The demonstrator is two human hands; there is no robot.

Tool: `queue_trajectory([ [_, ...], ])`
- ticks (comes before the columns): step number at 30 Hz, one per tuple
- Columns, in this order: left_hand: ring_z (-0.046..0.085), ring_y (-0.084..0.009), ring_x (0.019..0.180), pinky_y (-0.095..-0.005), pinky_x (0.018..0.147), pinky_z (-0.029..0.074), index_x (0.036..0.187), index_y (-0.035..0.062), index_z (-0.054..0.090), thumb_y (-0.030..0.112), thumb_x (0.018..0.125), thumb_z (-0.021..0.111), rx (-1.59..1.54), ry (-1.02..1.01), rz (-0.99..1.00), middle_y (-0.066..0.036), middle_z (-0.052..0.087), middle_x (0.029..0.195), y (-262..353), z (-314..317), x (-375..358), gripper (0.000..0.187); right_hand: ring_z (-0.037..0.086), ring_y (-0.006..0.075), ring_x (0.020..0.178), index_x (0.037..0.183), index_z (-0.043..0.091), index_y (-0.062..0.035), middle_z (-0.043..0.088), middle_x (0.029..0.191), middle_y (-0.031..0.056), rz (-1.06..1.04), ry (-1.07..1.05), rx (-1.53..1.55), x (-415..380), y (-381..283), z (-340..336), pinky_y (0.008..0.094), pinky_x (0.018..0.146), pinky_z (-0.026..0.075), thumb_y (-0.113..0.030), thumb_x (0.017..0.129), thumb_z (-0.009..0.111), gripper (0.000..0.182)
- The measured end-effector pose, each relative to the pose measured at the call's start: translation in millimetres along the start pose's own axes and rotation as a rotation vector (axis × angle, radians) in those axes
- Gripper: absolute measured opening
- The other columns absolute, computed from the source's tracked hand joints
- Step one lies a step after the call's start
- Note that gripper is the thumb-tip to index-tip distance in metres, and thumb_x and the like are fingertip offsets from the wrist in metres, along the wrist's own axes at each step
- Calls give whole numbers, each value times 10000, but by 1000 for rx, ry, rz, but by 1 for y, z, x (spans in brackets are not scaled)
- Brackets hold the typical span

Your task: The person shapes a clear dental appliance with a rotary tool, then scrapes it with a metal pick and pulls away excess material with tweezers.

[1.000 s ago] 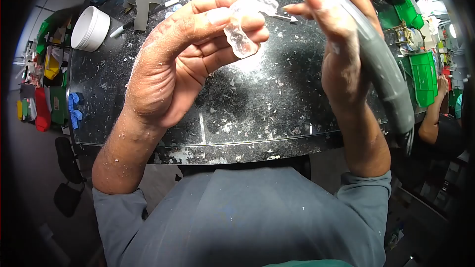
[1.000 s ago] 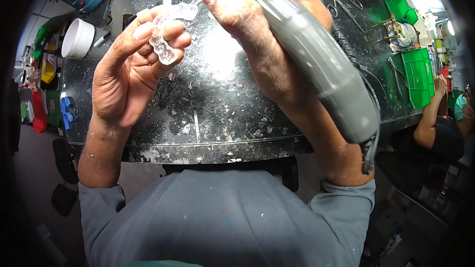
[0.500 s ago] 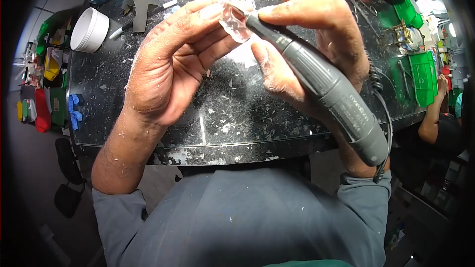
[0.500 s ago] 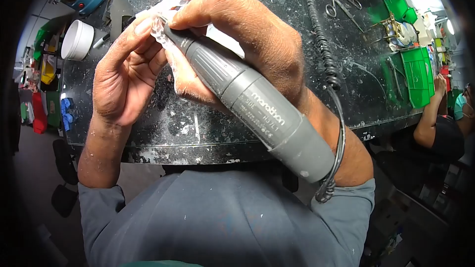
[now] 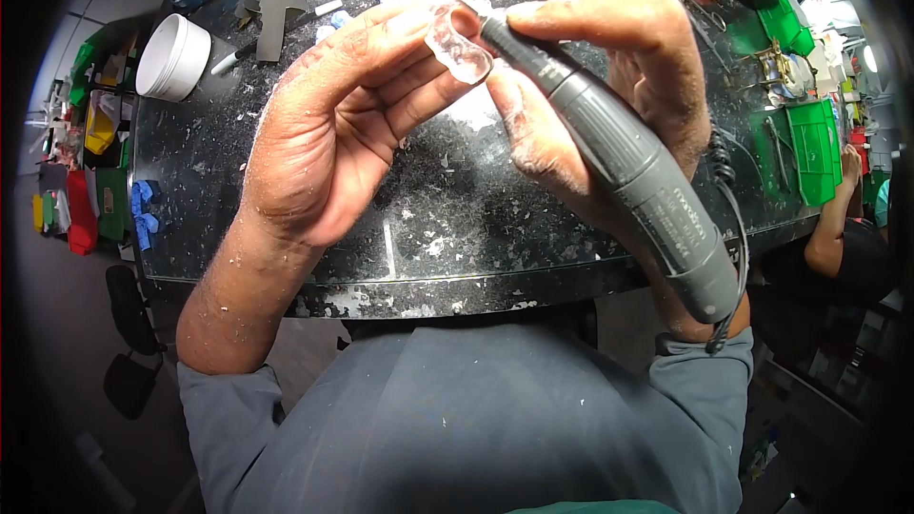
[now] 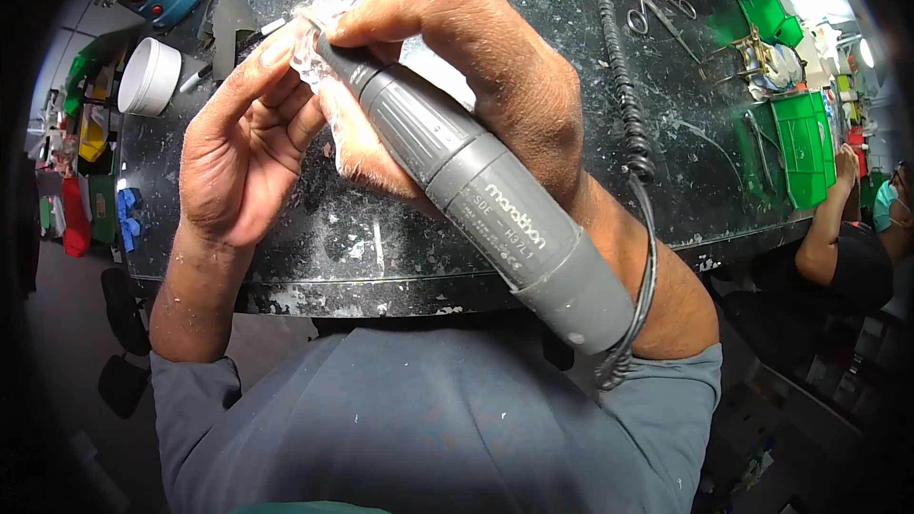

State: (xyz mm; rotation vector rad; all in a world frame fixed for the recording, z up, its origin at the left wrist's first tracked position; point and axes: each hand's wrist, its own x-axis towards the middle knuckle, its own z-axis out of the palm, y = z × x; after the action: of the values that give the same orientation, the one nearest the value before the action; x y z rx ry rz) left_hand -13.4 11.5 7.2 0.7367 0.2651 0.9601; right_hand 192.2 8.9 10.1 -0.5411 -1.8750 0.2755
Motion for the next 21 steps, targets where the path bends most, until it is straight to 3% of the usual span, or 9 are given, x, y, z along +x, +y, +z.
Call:
queue_trajectory([
  [2, 551, -236, 1177, -382, 987, 487, 1286, -48, 468, 137, 967, 461, 27, 94, 14, -169, 574, 1243, -1, -3, -2, 368, 591, 318, 1117, 1067, 612, -28, 669, 1022, 184, 5, -16, -7, 0, -1, -1, 529, 1056, 296, -172, 743, 796, 400],
  [8, 552, -230, 1175, -377, 980, 494, 1293, -46, 459, 137, 963, 469, 34, 19, 2, -168, 572, 1247, 0, -2, 0, 378, 589, 316, 1125, 1060, 622, -32, 673, 1027, 178, 10, -43, -34, 2, -2, -2, 534, 1062, 283, -167, 743, 793, 385],
  [15, 563, -221, 1158, -368, 977, 489, 1314, -45, 440, 140, 959, 467, 69, 84, -5, -160, 571, 1251, 0, 6, 0, 401, 585, 313, 1134, 1053, 633, -37, 677, 1032, 172, 16, -70, -54, 3, -5, -4, 540, 1068, 268, -161, 743, 789, 368],
  [21, 553, -221, 1169, -381, 1028, 418, 1325, -44, 431, 152, 943, 486, 307, 156, 20, -156, 570, 1251, -1, 11, 0, 433, 582, 311, 1142, 1046, 642, -42, 680, 1036, 166, 15, -98, -82, 4, -7, -8, 545, 1074, 255, -156, 744, 786, 354],
])
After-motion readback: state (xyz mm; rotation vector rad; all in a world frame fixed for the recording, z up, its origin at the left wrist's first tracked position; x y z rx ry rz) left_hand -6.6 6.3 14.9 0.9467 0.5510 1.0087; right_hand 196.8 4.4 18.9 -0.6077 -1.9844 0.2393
